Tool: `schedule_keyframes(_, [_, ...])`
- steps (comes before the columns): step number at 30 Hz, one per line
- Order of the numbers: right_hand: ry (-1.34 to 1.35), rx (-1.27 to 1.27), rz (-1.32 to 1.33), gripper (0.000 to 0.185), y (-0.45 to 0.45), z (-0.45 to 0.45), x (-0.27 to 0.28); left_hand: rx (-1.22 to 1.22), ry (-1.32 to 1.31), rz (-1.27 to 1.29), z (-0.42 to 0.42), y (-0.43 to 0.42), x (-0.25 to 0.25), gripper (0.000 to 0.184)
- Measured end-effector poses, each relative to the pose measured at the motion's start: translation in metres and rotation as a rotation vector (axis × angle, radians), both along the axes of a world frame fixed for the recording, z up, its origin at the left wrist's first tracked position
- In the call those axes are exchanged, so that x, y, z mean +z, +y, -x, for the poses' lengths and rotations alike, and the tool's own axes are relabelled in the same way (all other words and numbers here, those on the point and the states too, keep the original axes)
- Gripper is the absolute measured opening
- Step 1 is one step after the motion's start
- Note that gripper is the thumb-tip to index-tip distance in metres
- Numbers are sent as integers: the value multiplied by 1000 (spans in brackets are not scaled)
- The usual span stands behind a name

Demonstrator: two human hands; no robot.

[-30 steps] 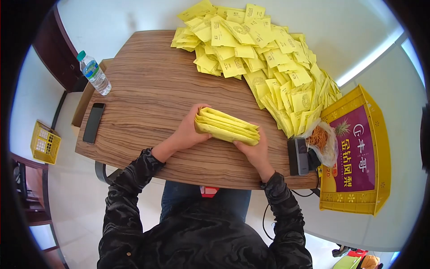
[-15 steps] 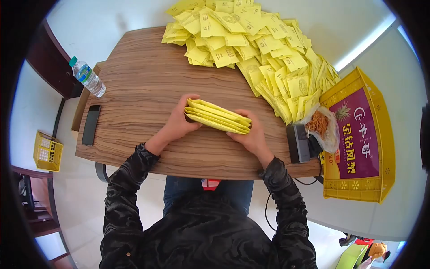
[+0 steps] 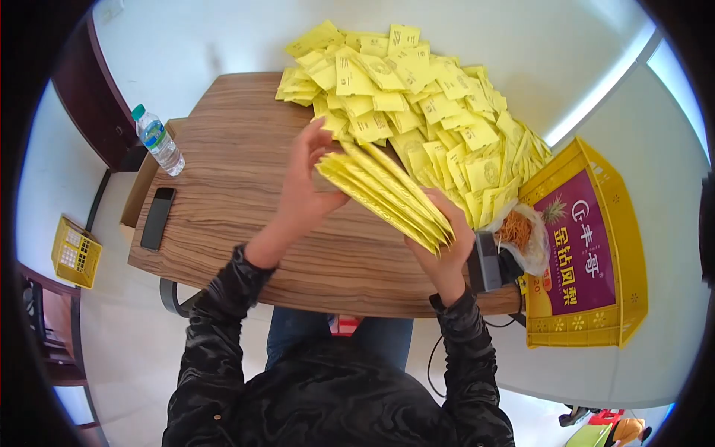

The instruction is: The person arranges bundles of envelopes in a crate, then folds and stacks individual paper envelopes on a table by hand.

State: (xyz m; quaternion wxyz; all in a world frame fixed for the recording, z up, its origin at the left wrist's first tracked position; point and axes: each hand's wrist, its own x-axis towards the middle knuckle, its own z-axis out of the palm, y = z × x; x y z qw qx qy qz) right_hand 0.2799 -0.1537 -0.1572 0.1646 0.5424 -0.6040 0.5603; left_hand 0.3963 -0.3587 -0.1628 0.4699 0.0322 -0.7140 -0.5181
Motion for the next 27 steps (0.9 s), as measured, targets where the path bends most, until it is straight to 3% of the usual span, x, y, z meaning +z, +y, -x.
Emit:
schedule_keyframes(2, [111, -61, 0, 47, -1, 0, 3, -193, 36, -515, -4, 18, -3, 75])
schedule_keyframes(3, [205, -128, -10, 43, 1, -2, 0, -248, -80, -746, -14, 35, 1, 67])
schedule_keyframes(5, [386, -262, -31, 34, 3, -5, -11, -651, 54, -959, -15, 59, -23, 59])
schedule_keyframes(7, [543, -308, -128, 28, 3, -9, -38, -634, 57, -1174, -20, 80, -26, 52])
schedule_keyframes(11, [693, -238, -289, 42, 5, -26, -63, -467, -63, -1122, -12, 78, -41, 47])
schedule_keyframes(15, [550, -48, -541, 59, 8, -41, -45, -413, -257, -1117, -10, 59, -57, 43])
schedule_keyframes(17, [309, 94, -437, 71, 22, -28, -45, -479, -294, -1119, -20, 44, -50, 46])
schedule_keyframes(18, [308, 92, -433, 71, 23, -23, -43, -479, -296, -1115, -25, 38, -47, 46])
schedule_keyframes(20, [-275, 35, -352, 64, 25, -19, -38, -663, -242, -1129, -32, 34, -45, 51])
schedule_keyframes(21, [-281, 30, -348, 64, 23, -22, -36, -716, -222, -1150, -33, 35, -47, 54])
schedule_keyframes(25, [-830, 455, -261, 56, 5, -34, -23, -977, -100, -1206, -30, 36, -74, 63])
schedule_keyframes(27, [-828, 467, -258, 55, 0, -36, -21, -1023, -70, -1217, -28, 31, -90, 64])
